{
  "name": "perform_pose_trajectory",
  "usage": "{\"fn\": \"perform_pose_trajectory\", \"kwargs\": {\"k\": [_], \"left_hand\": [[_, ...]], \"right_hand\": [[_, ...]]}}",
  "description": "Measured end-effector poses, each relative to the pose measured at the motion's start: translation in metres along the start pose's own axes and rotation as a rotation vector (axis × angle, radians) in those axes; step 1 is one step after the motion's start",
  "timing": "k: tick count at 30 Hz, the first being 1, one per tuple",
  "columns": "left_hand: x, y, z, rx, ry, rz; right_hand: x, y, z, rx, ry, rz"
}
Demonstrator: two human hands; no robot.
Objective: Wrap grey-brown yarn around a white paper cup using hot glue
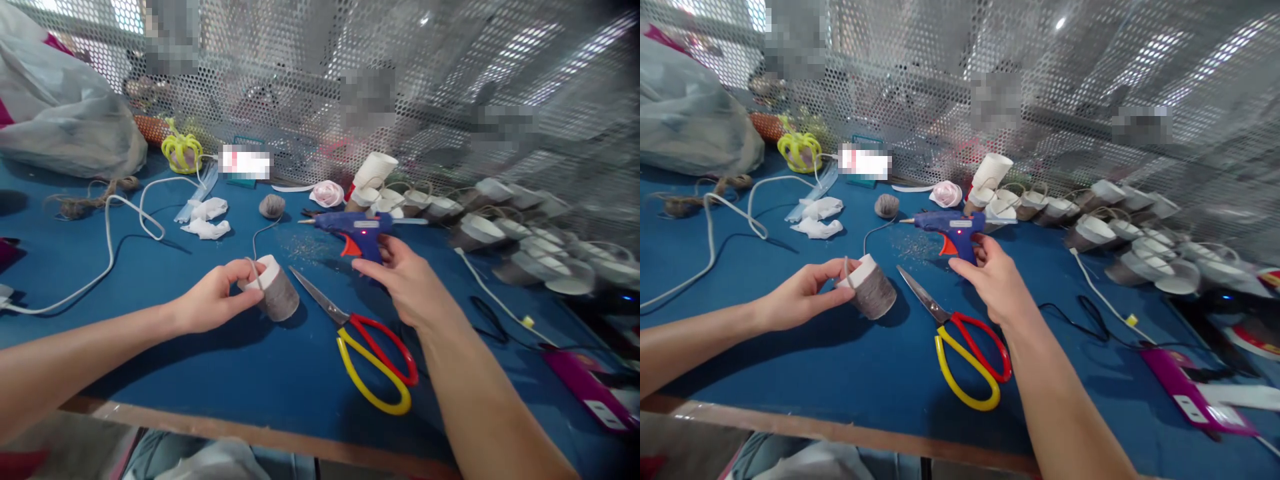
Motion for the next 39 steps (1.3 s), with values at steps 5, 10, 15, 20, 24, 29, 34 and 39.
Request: {"fn": "perform_pose_trajectory", "kwargs": {"k": [5, 10, 15, 20, 24, 29, 34, 39], "left_hand": [[-0.001, -0.003, -0.002, -0.043, 0.017, -0.02], [-0.001, -0.004, -0.003, -0.043, 0.023, -0.038], [0.0, -0.003, -0.004, -0.05, 0.027, -0.046], [-0.001, -0.005, -0.005, -0.069, 0.041, -0.052], [-0.002, -0.006, -0.005, -0.068, 0.051, -0.061], [-0.002, -0.006, -0.005, -0.056, 0.046, -0.059], [-0.002, -0.007, -0.004, -0.062, 0.038, -0.064], [-0.002, -0.007, -0.004, -0.071, 0.046, -0.071]], "right_hand": [[0.012, -0.022, 0.034, 0.001, -0.216, -0.067], [0.022, -0.035, 0.057, -0.108, -0.31, -0.091], [0.018, -0.036, 0.069, -0.115, -0.227, 0.027], [0.014, -0.053, 0.08, -0.591, -0.069, 0.518], [0.016, -0.065, 0.093, -0.905, 0.04, 0.728], [0.02, -0.074, 0.104, -1.117, 0.198, 0.897], [0.02, -0.079, 0.099, -1.02, 0.126, 0.844], [0.018, -0.084, 0.095, -0.939, 0.085, 0.75]]}}
Point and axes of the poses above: each hand's wrist, its own z-axis away from the middle knuckle, its own x-axis out of the palm, y = z × x, the point moved 6 cm from there along -z, towards the middle knuckle, and after that the axes turned 9 degrees about z, right-handed, at the moved point
